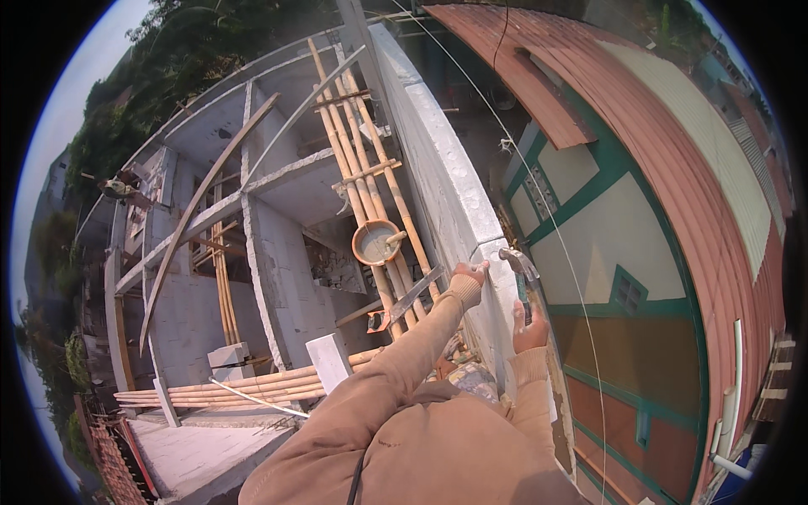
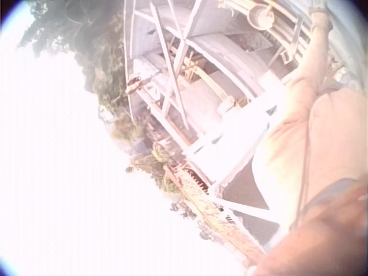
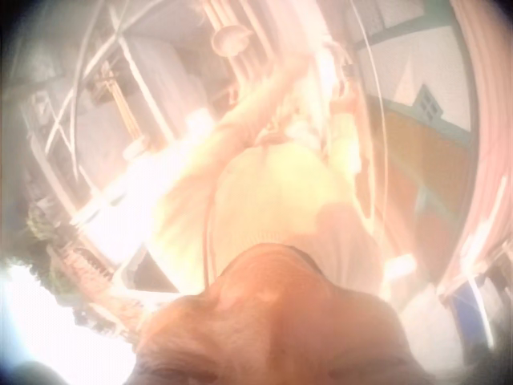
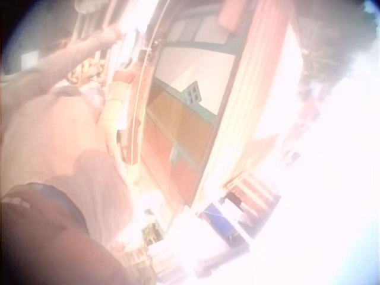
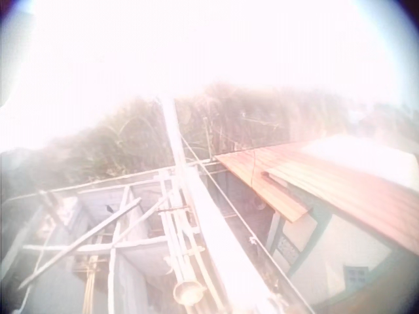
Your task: The person places concrete blocks on a building wall, taps them into place with a hammer, and applies mortar from a bucket with a trowel.
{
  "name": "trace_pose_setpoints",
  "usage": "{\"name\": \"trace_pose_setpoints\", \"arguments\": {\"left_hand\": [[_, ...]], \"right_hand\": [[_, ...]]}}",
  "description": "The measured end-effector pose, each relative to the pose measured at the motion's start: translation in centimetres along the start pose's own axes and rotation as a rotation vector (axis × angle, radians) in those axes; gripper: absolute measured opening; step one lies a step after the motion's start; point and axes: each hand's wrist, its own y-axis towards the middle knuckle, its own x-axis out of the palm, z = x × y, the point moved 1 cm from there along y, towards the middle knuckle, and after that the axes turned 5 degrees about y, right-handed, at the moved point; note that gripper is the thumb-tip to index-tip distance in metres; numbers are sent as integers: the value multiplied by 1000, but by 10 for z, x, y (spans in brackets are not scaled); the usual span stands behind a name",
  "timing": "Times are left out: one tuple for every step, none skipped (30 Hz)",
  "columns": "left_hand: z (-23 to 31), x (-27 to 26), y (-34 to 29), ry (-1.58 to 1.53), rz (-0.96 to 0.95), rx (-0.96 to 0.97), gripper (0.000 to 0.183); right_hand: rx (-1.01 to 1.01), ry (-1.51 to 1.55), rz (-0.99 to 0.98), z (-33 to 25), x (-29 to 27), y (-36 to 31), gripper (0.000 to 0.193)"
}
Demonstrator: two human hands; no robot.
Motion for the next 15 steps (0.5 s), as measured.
{"name": "trace_pose_setpoints", "arguments": {"left_hand": [[-7, 2, 1, -12, 31, -2, 45], [-16, 0, 4, -11, -14, 11, 45], [-31, -5, 11, -8, -62, 26, 46], [-53, -16, 21, -5, -98, 32, 46], [-98, -37, 41, -45, -107, 64, 44], [-141, -58, 51, -83, -125, 95, 42], [-156, -55, 43, -149, -160, 83, 41], [-171, -61, 31, -212, -192, 67, 40], [-186, -73, 18, -118, -132, 13, 37], [-220, -98, 17, -319, -252, -183, 35], [-250, -112, 8, 48, -1, -186, 34], [-259, -119, -2, 144, 66, -179, 35], [-270, -125, -11, 240, 133, -179, 36], [-285, -130, -20, 332, 198, -190, 38], [-277, -124, -22, 176, 187, -267, 38]], "right_hand": [[-31, 63, 6, -13, -4, 2, 39], [-75, 69, 35, -12, -3, 5, 39], [-115, 74, 68, -7, -1, 6, 38], [-159, 87, 88, -7, 3, 6, 37], [-141, 118, 63, -15, 14, 5, 37], [-117, 140, 39, -20, 23, 2, 37], [-72, 114, 60, -9, 15, 3, 37], [-39, 115, 82, 2, 10, 3, 36], [-14, 118, 103, 13, 7, 4, 36], [-2, 139, 105, 23, 11, 5, 35], [-19, 43, 156, 33, 14, 7, 36], [-37, -50, 209, 49, 18, 9, 36], [-54, -140, 261, 59, 19, 11, 37], [16, -193, 222, 63, 17, 14, 38], [87, -245, 188, 64, 12, 18, 40]]}}
